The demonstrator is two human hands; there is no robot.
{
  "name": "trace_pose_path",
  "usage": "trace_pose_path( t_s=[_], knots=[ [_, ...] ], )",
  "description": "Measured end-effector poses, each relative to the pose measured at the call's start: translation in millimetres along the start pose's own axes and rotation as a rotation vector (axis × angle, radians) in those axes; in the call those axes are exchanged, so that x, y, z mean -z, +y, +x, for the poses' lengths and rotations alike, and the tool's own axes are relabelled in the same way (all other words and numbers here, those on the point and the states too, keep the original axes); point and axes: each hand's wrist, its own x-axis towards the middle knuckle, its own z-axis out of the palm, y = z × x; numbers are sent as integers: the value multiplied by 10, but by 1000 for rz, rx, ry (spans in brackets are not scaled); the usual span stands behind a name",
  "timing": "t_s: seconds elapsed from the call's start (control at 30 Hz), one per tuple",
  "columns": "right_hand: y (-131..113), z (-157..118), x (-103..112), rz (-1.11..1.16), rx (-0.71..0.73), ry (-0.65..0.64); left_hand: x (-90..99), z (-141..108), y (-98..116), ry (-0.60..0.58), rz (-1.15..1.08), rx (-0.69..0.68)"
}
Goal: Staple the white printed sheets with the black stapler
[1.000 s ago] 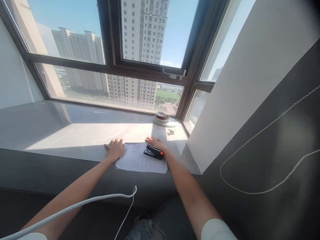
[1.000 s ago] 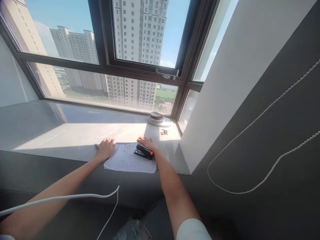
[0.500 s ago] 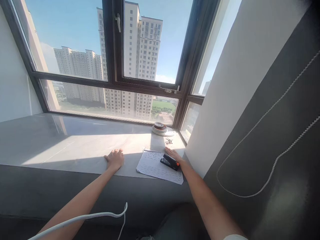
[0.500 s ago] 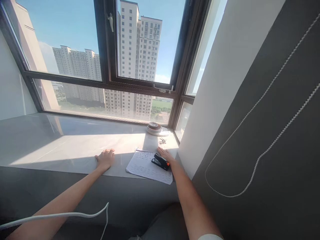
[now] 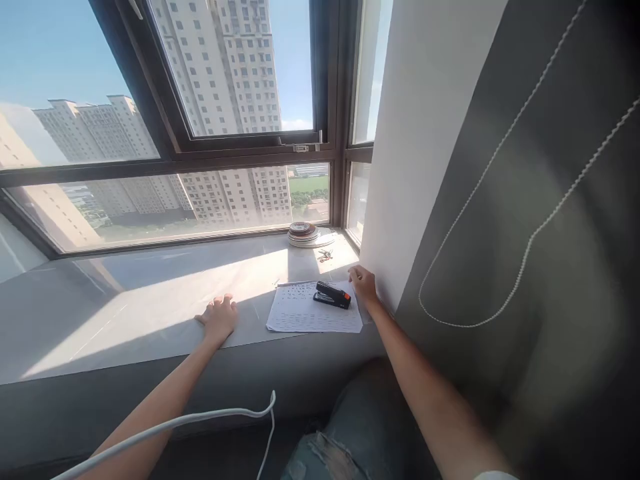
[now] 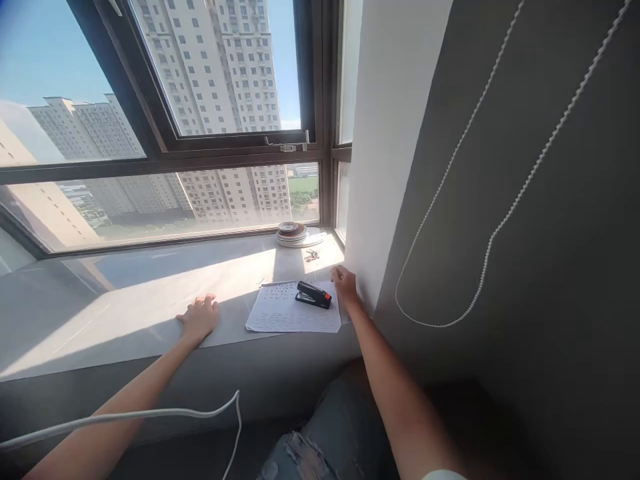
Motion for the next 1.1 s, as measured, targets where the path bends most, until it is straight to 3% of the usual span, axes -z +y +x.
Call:
trace_pose_path(
  t_s=[0.07, 0.13, 0.2, 0.3, 0.37, 0.47, 0.57, 0.67, 0.8, 0.93, 1.1],
  knots=[
    [-56, -107, 67, 103, 6, -46, -14, 14, -8, 2, 4, -2],
    [-146, -198, 94, 161, 90, -218, -29, 28, -43, 17, 13, -13],
    [-227, -264, 86, 94, 199, -395, -39, 53, -84, 44, 35, -19],
    [-280, -304, 40, -56, 282, -469, -51, 123, -61, 84, 46, -138],
    [-279, -303, 22, -78, 284, -473, -86, 175, 86, 88, -25, -350],
    [-272, -293, 50, -68, 251, -501, -208, 222, 512, 46, -194, -655],
    [-286, -279, 109, -58, 227, -522, -361, 261, 954, -76, -147, -734],
    [-315, -264, 114, -46, 186, -529, -459, 321, 1122, -156, -42, -668],
    [-392, -256, -46, -38, 129, -532, -438, 388, 902, -135, 43, -554],
    [-480, -253, -256, -14, 213, -561, -328, 412, 608, -179, 85, -521],
    [-484, -309, -264, -42, 298, -482, -270, 259, 529, -37, 0, -520]
  ],
)
